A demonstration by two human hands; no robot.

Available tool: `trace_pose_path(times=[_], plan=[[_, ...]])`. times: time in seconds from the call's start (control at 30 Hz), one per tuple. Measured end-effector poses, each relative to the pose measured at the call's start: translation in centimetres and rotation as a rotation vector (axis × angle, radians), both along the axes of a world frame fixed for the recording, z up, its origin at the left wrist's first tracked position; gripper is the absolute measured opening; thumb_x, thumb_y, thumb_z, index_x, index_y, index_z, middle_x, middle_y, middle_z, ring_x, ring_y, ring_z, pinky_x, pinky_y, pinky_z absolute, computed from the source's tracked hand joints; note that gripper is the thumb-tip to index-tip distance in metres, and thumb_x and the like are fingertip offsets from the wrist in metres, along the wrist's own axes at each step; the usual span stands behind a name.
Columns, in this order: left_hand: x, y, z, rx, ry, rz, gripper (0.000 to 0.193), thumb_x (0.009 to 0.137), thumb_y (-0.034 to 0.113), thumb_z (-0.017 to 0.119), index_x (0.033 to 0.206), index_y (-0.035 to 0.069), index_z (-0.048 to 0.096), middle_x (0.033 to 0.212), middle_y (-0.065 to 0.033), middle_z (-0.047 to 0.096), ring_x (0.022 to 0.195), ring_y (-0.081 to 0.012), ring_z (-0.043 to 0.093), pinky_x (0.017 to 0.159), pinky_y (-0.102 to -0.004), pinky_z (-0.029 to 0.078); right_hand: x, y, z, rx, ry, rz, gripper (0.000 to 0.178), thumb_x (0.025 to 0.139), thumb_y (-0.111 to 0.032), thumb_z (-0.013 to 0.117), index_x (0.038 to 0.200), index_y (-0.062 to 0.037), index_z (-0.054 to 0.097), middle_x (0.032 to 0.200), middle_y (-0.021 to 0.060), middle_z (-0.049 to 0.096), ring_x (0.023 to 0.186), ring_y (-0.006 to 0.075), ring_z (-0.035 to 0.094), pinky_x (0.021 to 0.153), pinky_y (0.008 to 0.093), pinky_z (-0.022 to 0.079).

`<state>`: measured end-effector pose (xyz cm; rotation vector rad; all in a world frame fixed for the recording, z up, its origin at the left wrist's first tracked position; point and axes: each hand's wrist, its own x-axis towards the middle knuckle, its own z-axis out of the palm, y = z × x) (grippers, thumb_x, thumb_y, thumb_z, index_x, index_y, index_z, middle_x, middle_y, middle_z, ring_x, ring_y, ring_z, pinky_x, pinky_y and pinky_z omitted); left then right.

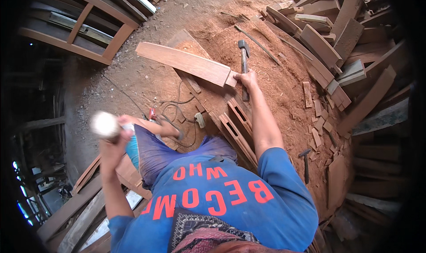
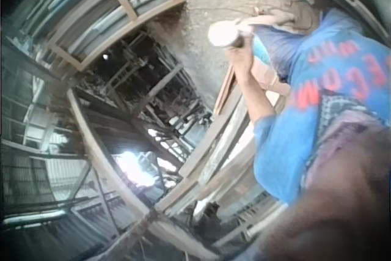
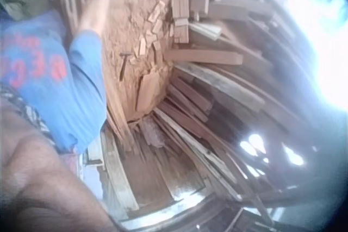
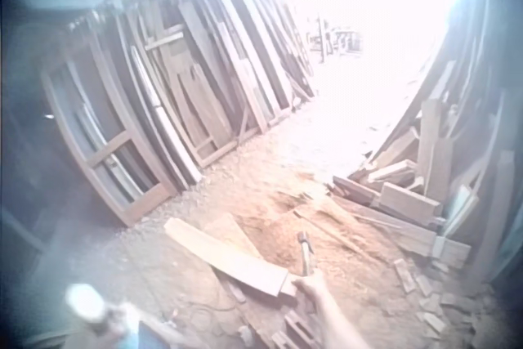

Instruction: The person assembles curved wooden pieces by hand, using a hammer to tap them together. They repeatedly pick up, align, and fit the pieces, occasionally adjusting their position while sitting on the floor.

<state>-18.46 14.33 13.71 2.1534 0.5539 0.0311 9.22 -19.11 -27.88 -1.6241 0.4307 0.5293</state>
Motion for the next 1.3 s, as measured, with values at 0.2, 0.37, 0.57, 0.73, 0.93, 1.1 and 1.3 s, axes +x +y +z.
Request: trace_pose_path(times=[0.2, 0.37, 0.57, 0.73, 0.93, 1.1, 1.3], plan=[[7.9, -3.2, 11.9, -0.2, -0.601, -0.251, 0.03, 0.106, 0.01, 0.062, 0.134, -0.003, 0.057, 0.075, 0.0049, 0.043, 0.057, -0.0013, 0.035, 0.079, -0.0273, 0.044, -0.6, 0.1, -2.2, 0.054, 0.039, -0.032, 0.033, 0.077, 0.003, 0.086, 0.095, 0.0015, 0.058, 0.077, 0.0133, 0.07, 0.059, 0.0227, 0.07, 0.047, 0.0358, 0.058], [11.0, -6.6, 12.2, -0.247, -0.647, -0.346, 0.032, 0.106, 0.01, 0.061, 0.134, -0.004, 0.057, 0.072, 0.0059, 0.041, 0.057, -0.0009, 0.036, 0.079, -0.0288, 0.042, -0.6, 0.2, -4.8, 0.015, 0.095, -0.019, 0.034, 0.076, 0.004, 0.084, 0.097, 0.0012, 0.057, 0.077, 0.0151, 0.07, 0.058, 0.0252, 0.07, 0.045, 0.038, 0.058], [16.4, -8.9, 7.8, -0.489, -0.546, -0.472, 0.031, 0.107, 0.011, 0.06, 0.134, -0.004, 0.057, 0.072, 0.0061, 0.042, 0.058, -0.0015, 0.037, 0.078, -0.0272, 0.043, 0.1, 3.0, -0.5, -0.342, -0.04, 0.094, 0.024, 0.072, -0.007, 0.084, 0.087, -0.0009, 0.067, 0.08, 0.0165, 0.075, 0.065, 0.0255, 0.075, 0.057, 0.0419, 0.059], [20.4, -12.3, 5.4, -0.554, -0.41, -0.405, 0.036, 0.103, 0.015, 0.066, 0.133, -0.003, 0.057, 0.069, 0.0065, 0.043, 0.057, -0.0033, 0.039, 0.078, -0.027, 0.046, 2.1, 4.4, 0.2, -0.173, 0.088, 0.031, 0.036, 0.07, -0.009, 0.083, 0.1, 0.004, 0.069, 0.088, 0.0221, 0.077, 0.081, 0.0324, 0.079, 0.071, 0.0416, 0.063], [26.6, -13.1, 0.7, -0.776, -0.345, -0.365, 0.046, 0.096, 0.015, 0.075, 0.133, -0.005, 0.056, 0.081, -0.0001, 0.059, 0.064, -0.0042, 0.052, 0.069, -0.0205, 0.047, 3.8, 3.7, -2.0, -0.187, 0.11, 0.112, 0.041, 0.071, -0.014, 0.086, 0.104, 0.0039, 0.069, 0.088, 0.0212, 0.077, 0.075, 0.0291, 0.078, 0.066, 0.0424, 0.062], [32.7, -12.6, -9.2, -0.576, -0.199, -0.465, 0.028, 0.093, 0.015, 0.082, 0.115, 0.003, 0.069, 0.095, -0.0052, 0.071, 0.084, -0.0117, 0.066, 0.076, -0.0277, 0.055, 2.3, 0.2, 2.9, -0.335, 0.095, 0.188, 0.038, 0.09, -0.035, 0.083, 0.104, -0.0023, 0.069, 0.075, 0.0076, 0.071, 0.061, 0.0172, 0.067, 0.056, 0.0355, 0.054], [33.8, -18.7, -21.1, -0.212, -0.071, -0.81, 0.034, 0.082, 0.017, 0.09, 0.108, 0.007, 0.072, 0.102, -0.0087, 0.077, 0.098, -0.022, 0.074, 0.085, -0.0385, 0.059, -6.0, -7.6, 9.4, -0.504, -0.222, -0.176, 0.036, 0.093, -0.029, 0.08, 0.113, -0.0017, 0.071, 0.09, 0.0091, 0.072, 0.075, 0.0212, 0.066, 0.072, 0.0402, 0.054]])
